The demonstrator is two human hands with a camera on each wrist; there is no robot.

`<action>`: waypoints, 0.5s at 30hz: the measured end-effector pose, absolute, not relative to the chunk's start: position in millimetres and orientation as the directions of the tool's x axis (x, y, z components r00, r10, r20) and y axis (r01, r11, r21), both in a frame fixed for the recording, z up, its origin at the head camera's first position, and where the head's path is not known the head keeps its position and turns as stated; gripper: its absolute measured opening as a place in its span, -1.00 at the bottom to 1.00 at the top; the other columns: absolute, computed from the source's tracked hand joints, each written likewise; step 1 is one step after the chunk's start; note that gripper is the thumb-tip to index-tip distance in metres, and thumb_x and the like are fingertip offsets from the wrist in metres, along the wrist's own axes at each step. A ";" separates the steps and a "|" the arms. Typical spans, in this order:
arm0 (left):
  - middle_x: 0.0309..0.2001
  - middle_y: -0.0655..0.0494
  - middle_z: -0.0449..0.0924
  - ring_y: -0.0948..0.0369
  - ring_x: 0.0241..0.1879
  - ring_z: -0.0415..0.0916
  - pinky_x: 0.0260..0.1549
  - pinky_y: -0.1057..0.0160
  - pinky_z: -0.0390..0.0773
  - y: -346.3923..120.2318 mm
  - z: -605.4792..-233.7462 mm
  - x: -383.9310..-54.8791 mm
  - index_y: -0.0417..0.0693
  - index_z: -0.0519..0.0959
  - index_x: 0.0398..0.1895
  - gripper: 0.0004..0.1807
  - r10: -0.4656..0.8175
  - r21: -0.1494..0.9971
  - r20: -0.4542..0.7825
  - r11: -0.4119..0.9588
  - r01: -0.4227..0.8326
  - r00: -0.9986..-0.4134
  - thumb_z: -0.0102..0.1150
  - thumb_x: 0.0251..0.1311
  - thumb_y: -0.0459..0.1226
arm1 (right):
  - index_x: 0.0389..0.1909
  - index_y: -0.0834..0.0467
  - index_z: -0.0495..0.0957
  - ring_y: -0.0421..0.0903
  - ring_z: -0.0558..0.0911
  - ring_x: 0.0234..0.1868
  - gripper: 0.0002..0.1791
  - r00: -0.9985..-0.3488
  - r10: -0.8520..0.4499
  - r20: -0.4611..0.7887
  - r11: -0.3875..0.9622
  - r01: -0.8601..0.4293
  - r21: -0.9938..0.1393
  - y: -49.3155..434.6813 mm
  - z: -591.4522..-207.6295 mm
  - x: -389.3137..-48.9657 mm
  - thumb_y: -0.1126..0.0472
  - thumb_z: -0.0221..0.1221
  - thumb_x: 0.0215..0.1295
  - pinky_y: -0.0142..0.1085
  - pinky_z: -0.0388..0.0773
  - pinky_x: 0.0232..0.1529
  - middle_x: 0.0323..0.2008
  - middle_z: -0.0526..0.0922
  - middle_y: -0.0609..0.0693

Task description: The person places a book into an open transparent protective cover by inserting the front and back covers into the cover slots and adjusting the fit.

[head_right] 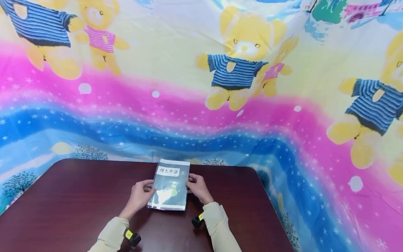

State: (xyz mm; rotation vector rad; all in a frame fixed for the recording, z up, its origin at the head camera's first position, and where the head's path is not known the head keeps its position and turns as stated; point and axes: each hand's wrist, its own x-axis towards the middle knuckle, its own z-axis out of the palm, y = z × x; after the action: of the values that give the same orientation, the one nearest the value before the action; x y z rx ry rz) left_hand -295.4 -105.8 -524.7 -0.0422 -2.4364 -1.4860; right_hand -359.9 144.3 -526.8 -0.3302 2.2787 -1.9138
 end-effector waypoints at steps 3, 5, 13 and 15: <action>-0.20 -0.19 0.73 0.04 -0.23 0.71 -0.22 0.08 0.73 -107.1 -527.1 -296.7 -0.47 0.62 0.07 -0.63 -0.118 0.870 0.245 0.465 0.164 -0.962 0.28 0.17 -0.50 | 0.44 0.45 0.26 -0.02 0.74 -0.16 -0.39 -0.960 -0.280 0.025 0.165 -0.074 -0.984 143.8 -528.8 -359.0 0.38 0.09 0.41 -0.11 0.75 -0.17 0.08 0.61 0.32; -0.18 -0.19 0.72 0.04 -0.21 0.71 -0.20 0.08 0.72 -107.9 -529.8 -296.7 -0.47 0.61 0.08 -0.62 -0.112 0.874 0.225 0.462 0.150 -0.968 0.27 0.18 -0.50 | 0.46 0.44 0.24 0.02 0.74 -0.09 -0.40 -0.959 -0.282 0.020 0.169 -0.070 -0.983 143.5 -531.2 -357.6 0.37 0.09 0.46 -0.09 0.74 -0.13 0.10 0.58 0.33; -0.23 -0.19 0.75 0.07 -0.24 0.70 -0.23 0.08 0.72 -107.2 -540.9 -301.3 -0.49 0.64 0.02 -0.66 -0.108 0.846 0.229 0.514 0.142 -0.967 0.31 0.16 -0.50 | 0.44 0.40 0.31 0.11 0.72 -0.01 -0.45 -0.960 -0.277 0.033 0.185 -0.087 -0.979 144.5 -537.9 -357.2 0.40 0.10 0.48 -0.08 0.74 -0.11 0.07 0.54 0.32; -0.23 -0.21 0.75 0.05 -0.25 0.71 -0.23 0.07 0.72 -107.0 -541.9 -302.9 -0.49 0.65 0.00 -0.67 -0.110 0.838 0.240 0.524 0.149 -0.964 0.32 0.15 -0.50 | 0.43 0.40 0.32 0.12 0.72 -0.03 -0.46 -0.960 -0.276 0.044 0.191 -0.099 -0.977 144.3 -537.5 -357.7 0.40 0.10 0.48 -0.08 0.75 -0.13 0.05 0.55 0.31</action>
State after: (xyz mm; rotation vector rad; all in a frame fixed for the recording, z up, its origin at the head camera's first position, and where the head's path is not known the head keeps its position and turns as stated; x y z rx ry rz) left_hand -302.9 -107.0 -541.9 -0.0324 -2.5026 -1.4144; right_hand -357.7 144.3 -537.5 -0.3678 2.3104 -1.8773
